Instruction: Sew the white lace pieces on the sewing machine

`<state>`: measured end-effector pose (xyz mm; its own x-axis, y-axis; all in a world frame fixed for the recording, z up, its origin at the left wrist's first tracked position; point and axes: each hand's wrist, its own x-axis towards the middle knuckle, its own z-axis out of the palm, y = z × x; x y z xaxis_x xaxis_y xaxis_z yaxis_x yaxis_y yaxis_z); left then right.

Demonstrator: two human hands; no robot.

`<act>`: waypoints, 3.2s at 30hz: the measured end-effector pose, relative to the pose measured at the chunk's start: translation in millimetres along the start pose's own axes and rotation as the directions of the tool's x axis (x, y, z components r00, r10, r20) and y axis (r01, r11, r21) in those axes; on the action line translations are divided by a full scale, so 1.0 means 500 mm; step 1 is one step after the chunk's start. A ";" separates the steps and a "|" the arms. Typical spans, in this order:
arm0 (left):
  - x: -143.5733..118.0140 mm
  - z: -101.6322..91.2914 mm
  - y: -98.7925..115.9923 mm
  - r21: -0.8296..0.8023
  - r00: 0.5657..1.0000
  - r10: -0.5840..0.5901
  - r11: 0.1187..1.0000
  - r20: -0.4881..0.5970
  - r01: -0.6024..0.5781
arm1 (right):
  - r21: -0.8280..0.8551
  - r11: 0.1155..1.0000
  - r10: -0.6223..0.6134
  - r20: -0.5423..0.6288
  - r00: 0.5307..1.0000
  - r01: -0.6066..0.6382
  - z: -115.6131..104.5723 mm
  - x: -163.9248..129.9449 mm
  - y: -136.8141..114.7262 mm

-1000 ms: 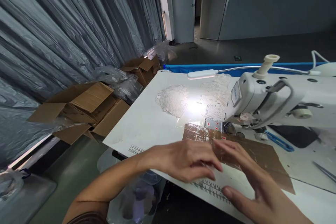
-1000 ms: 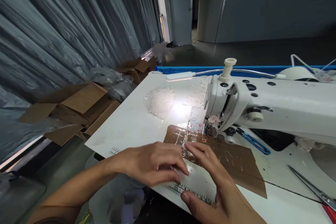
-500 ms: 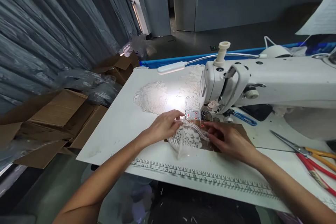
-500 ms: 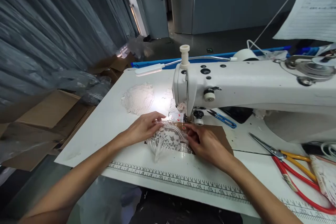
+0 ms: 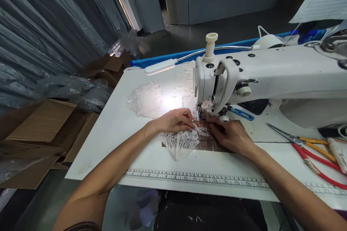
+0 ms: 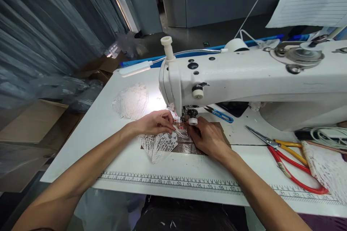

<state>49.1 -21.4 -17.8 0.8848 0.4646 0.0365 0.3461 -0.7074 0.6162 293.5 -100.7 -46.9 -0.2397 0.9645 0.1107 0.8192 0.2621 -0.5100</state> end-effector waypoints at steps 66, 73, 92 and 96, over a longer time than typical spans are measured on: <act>-0.026 0.079 0.027 0.260 0.830 0.280 0.950 -0.483 -0.169 | 0.045 0.905 -0.425 0.141 0.894 0.424 0.002 -0.024 -0.042; -0.031 0.077 0.035 0.453 0.890 0.380 0.859 -0.252 -0.238 | 0.222 0.905 -0.397 0.138 0.907 0.363 -0.019 -0.012 -0.019; -0.037 0.084 0.046 0.561 0.855 0.455 0.787 -0.249 -0.256 | -0.191 0.929 -0.301 0.106 0.948 0.316 0.004 -0.007 -0.013; -0.039 0.086 0.052 0.616 0.870 0.452 0.748 -0.199 -0.247 | -0.218 0.922 -0.304 0.108 0.946 0.321 0.006 -0.007 -0.016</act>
<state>54.2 -71.8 -36.1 0.8637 0.1906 0.4666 0.2323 -0.9721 -0.0328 286.0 -106.2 -45.9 -0.5323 0.8297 0.1680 0.7917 0.5582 -0.2483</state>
